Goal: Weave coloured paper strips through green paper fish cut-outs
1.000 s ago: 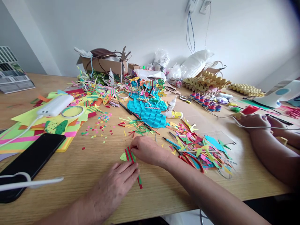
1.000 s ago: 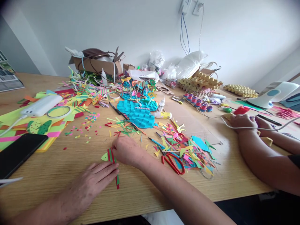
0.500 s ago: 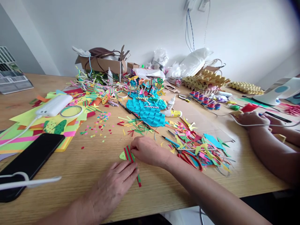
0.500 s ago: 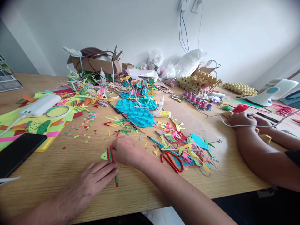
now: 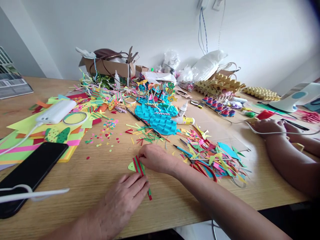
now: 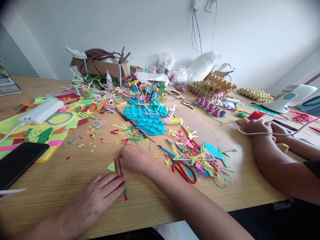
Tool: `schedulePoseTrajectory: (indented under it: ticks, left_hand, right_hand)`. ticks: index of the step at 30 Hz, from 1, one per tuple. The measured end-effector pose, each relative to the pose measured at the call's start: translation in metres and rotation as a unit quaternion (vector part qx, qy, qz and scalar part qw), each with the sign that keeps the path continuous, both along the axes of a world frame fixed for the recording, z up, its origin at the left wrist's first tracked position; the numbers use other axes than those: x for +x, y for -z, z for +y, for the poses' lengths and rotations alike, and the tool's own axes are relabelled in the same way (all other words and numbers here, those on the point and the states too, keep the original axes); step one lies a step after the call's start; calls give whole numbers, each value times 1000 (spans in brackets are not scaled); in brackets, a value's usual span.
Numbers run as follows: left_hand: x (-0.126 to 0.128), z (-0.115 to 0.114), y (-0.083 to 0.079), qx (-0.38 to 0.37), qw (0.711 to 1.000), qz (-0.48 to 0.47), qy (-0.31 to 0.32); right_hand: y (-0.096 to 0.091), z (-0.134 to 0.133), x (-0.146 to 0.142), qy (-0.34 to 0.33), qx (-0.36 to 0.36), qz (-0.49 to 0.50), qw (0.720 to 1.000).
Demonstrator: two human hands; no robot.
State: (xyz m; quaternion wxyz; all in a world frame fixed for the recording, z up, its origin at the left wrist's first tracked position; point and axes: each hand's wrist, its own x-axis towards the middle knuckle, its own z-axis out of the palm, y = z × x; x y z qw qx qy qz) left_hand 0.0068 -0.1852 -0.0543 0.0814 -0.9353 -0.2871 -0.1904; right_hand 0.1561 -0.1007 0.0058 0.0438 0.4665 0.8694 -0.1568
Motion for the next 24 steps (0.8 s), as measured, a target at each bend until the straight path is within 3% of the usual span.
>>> schedulePoseTrajectory:
  ticks: [5,9,11,15,20,24]
  left_hand:
    - [2,1,1,0,1000,-16,-1]
    - [-3,1,-12,-14,999,-20,33]
    - [-9,2,-23,-41,997,-40,44]
    - [-17,3,-36,-118,991,-56,1]
    - [-8,-2,-32,-136,990,16,-24]
    - [7,-10,-27,-155,987,8,-47]
  right_hand:
    - [3,14,-3,9,24,19,999]
    - [-3,9,5,20,60,52,997]
    - [-5,0,13,23,80,78,994]
    - [-3,-25,32,23,102,119,987]
    - [2,-59,45,-3,78,162,984]
    - [6,-78,48,-8,70,212,975]
